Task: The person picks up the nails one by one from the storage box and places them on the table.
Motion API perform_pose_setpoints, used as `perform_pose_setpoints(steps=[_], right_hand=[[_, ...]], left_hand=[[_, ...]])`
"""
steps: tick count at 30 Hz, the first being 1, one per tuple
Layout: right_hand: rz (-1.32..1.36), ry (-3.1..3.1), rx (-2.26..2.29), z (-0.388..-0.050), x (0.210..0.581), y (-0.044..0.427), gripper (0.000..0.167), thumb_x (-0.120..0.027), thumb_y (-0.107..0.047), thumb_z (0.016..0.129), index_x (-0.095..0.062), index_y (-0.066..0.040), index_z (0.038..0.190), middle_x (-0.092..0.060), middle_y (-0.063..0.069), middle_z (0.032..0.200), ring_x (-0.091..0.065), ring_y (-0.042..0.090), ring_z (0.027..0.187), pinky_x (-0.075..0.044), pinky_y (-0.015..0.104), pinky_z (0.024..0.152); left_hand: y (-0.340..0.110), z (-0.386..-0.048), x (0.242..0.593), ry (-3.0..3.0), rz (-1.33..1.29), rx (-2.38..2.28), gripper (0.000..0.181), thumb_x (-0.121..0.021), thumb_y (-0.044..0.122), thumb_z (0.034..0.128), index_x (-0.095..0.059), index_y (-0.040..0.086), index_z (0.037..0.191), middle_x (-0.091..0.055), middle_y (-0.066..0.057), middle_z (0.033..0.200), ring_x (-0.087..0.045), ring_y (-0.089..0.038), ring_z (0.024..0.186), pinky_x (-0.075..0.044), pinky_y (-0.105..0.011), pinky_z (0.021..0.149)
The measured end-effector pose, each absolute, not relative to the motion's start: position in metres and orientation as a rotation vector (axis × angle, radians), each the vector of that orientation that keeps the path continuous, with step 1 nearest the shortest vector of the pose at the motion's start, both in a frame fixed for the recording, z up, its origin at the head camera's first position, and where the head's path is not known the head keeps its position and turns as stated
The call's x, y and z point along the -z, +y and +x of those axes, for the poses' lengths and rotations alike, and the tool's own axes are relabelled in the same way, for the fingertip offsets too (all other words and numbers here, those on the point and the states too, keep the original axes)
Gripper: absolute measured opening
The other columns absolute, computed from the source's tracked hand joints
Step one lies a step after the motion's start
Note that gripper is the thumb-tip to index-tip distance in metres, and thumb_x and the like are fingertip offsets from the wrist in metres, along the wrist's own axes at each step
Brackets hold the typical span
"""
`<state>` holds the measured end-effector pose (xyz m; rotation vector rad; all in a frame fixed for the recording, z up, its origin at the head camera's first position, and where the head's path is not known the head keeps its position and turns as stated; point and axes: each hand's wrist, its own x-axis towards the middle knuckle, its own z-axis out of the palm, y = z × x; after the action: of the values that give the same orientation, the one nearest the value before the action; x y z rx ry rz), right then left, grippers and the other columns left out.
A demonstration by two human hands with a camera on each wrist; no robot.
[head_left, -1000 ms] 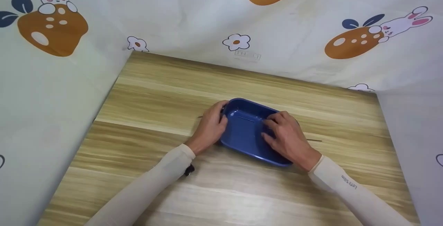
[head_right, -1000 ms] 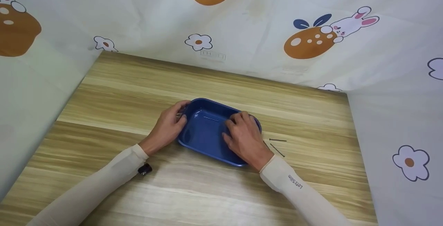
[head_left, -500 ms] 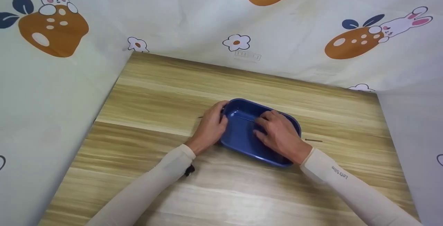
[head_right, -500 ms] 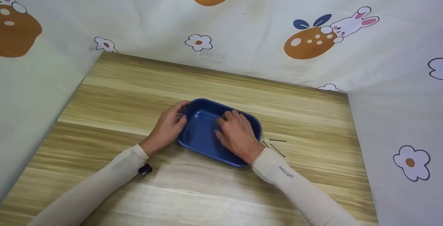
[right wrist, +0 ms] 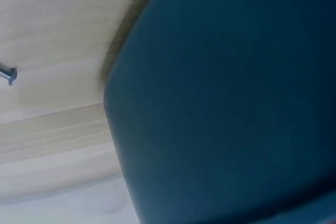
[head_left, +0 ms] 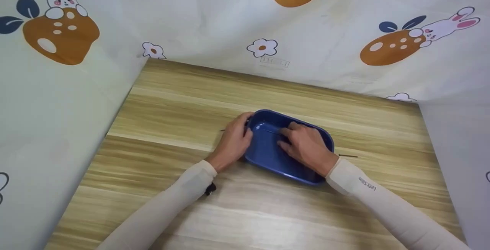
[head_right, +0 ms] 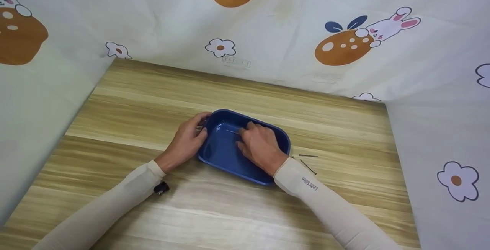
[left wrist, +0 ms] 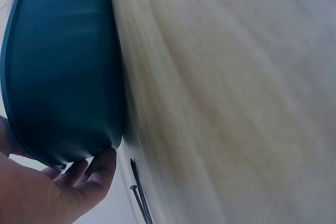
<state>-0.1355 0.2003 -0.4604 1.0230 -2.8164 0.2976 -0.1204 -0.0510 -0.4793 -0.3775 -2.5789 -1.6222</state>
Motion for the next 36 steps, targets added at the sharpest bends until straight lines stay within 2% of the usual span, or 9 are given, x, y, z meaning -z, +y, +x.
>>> perform_pose_setpoints(steps=[6, 14, 26, 33, 36], right_hand=[[1.05, -2.825, -0.251, -0.1393, 0.4628, 0.1993, 0.027, -0.083, -0.024, 0.1, -0.082, -0.004, 0.119, -0.07, 0.013, 0.089, -0.071, 0.032, 0.073, -0.06, 0.053, 0.061], [1.082, -2.806, -0.191, -0.1436, 0.4653, 0.1973, 0.024, -0.084, -0.024, 0.098, -0.081, -0.004, 0.11, -0.07, 0.014, 0.08, -0.071, 0.034, 0.07, -0.058, 0.055, 0.057], [1.084, -2.848, -0.202, -0.1461, 0.4671, 0.1975, 0.014, -0.081, -0.02, 0.1, -0.077, -0.007, 0.098, -0.069, 0.014, 0.078, -0.072, 0.036, 0.071, -0.058, 0.058, 0.058], [1.106, -2.833, -0.223, -0.1455, 0.47, 0.1978, 0.011, -0.079, -0.015, 0.1, -0.075, -0.008, 0.092, -0.067, 0.013, 0.078, -0.072, 0.036, 0.07, -0.058, 0.058, 0.058], [1.119, -2.815, -0.229, -0.1454, 0.4709, 0.1972, 0.01, -0.079, -0.013, 0.1, -0.075, -0.008, 0.092, -0.067, 0.013, 0.078, -0.072, 0.037, 0.07, -0.058, 0.058, 0.058]], left_hand=[[-0.0506, -0.1193, 0.478, -2.576, -0.381, 1.622, 0.048, -0.057, -0.008, 0.1021, -0.057, -0.007, 0.15, -0.064, -0.024, 0.149, -0.061, -0.036, 0.14, -0.048, -0.049, 0.12], [-0.0502, -0.12, 0.4783, -2.585, -0.379, 1.626, 0.048, -0.058, -0.008, 0.1029, -0.056, -0.007, 0.151, -0.064, -0.024, 0.149, -0.06, -0.036, 0.14, -0.048, -0.049, 0.12], [-0.0504, -0.1199, 0.4783, -2.579, -0.369, 1.625, 0.048, -0.058, -0.007, 0.103, -0.057, -0.007, 0.151, -0.063, -0.024, 0.151, -0.059, -0.037, 0.142, -0.046, -0.048, 0.122], [-0.0513, -0.1186, 0.4784, -2.562, -0.383, 1.679, 0.049, -0.056, -0.009, 0.1034, -0.056, -0.006, 0.152, -0.063, -0.024, 0.149, -0.061, -0.035, 0.138, -0.051, -0.048, 0.116], [-0.0515, -0.1189, 0.4782, -2.567, -0.377, 1.68, 0.049, -0.056, -0.008, 0.1039, -0.055, -0.006, 0.152, -0.063, -0.024, 0.15, -0.06, -0.035, 0.14, -0.05, -0.048, 0.118]])
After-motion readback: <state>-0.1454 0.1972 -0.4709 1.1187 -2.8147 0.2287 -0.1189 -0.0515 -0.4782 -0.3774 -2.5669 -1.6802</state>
